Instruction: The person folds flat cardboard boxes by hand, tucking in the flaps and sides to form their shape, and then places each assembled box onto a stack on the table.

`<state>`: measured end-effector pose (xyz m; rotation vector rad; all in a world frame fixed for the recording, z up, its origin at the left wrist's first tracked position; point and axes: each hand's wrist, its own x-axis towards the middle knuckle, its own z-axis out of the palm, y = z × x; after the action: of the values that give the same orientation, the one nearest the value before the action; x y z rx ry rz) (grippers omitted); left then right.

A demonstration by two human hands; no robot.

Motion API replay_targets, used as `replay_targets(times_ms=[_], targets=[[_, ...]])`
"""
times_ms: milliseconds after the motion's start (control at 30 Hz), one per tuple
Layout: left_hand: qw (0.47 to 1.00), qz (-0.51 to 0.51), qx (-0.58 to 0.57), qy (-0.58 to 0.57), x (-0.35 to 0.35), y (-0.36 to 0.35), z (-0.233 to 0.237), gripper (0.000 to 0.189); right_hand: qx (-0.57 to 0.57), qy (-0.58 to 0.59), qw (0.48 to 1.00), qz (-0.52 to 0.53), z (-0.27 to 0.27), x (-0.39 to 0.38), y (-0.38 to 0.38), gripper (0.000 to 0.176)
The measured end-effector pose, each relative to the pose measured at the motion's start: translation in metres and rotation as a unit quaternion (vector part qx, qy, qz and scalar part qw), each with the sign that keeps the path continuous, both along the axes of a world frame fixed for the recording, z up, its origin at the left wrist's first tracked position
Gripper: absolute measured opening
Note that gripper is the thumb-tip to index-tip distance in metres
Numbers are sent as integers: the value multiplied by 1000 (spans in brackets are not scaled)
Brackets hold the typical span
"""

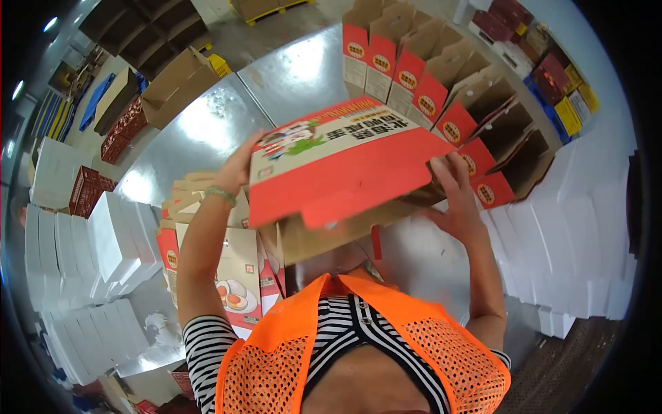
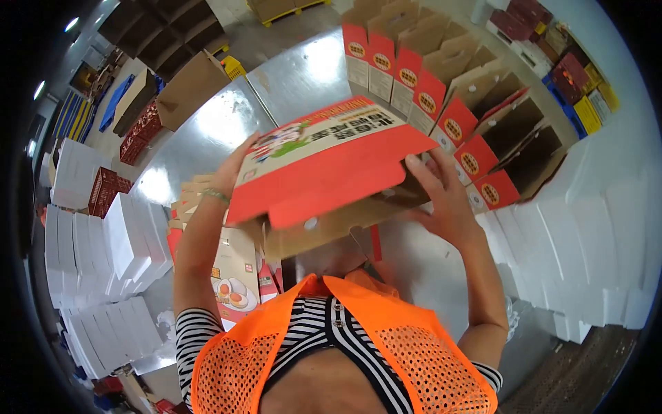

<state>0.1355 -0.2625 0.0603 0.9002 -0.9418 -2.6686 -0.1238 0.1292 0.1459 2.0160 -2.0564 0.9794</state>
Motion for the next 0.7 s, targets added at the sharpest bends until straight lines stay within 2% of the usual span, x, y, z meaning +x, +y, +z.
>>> replay_targets(times_ms=[33, 67, 100, 133, 167, 200, 233, 267, 300, 333, 367, 400, 433, 467, 533, 600, 633, 667, 700], targets=[[999, -30, -41, 19, -15, 3, -5, 67, -21, -24, 998, -60, -4, -1, -11, 93], [994, -60, -82, 35, -28, 3, -12, 76, -26, -18, 998, -51, -5, -3, -24, 93], [989, -84, -121, 33, -44, -16, -41, 84, -51, -6, 993, -102, -4, -6, -39, 91], [991, -83, -106, 13, -56, -16, -36, 91, -75, 8, 985, -153, -1, -11, -54, 90], [993, -81, -91, -7, -68, -15, -30, 98, -71, -34, 982, -174, 1, -14, -68, 76], [997, -42, -61, 1, -85, -28, -50, 83, -70, -35, 984, -161, -9, -23, -79, 76], [994, -36, -99, 13, -93, -12, -34, 88, -43, 17, 978, -204, -25, -36, -91, 65], [989, -74, -121, 50, -99, -4, -38, 89, -15, 66, 969, -236, -37, -44, -103, 55], [989, -74, -124, 31, -103, 6, -48, 88, -36, 81, 970, -227, -45, -49, -114, 47], [974, -140, -161, 80, -105, 12, -67, 81, -57, 96, 970, -214, -55, -57, -125, 41], [964, -187, -180, 59, -102, 32, -58, 68, -8, 130, 960, -250, -60, -77, -134, 41], [940, -177, -288, 48, -91, 58, -44, 60, 42, 165, 942, -287, -61, -86, -144, 42], [903, -176, -390, 31, -75, 86, -30, 53, 123, 145, 925, -329, -40, -75, -153, 44], [911, -159, -381, 12, -50, 109, -16, 53, 203, 130, 896, -373, -15, -70, -158, 46], [787, -93, -608, -55, 5, 146, 6, 45, 271, 141, 874, -378, -7, -84, -161, 52], [764, 140, -622, -97, 79, 161, -9, 38, 155, 219, 887, -375, -15, -80, -153, 54], [688, 227, -628, -285, 121, 173, -4, 40, 84, 280, 879, -376, -14, -70, -149, 55], [600, 340, -618, -377, 171, 182, -11, 46, -14, 275, 925, -263, -15, -47, -160, 50], [533, 401, -539, -514, 223, 194, -16, 42, -108, 257, 949, -149, -16, -16, -167, 45]])
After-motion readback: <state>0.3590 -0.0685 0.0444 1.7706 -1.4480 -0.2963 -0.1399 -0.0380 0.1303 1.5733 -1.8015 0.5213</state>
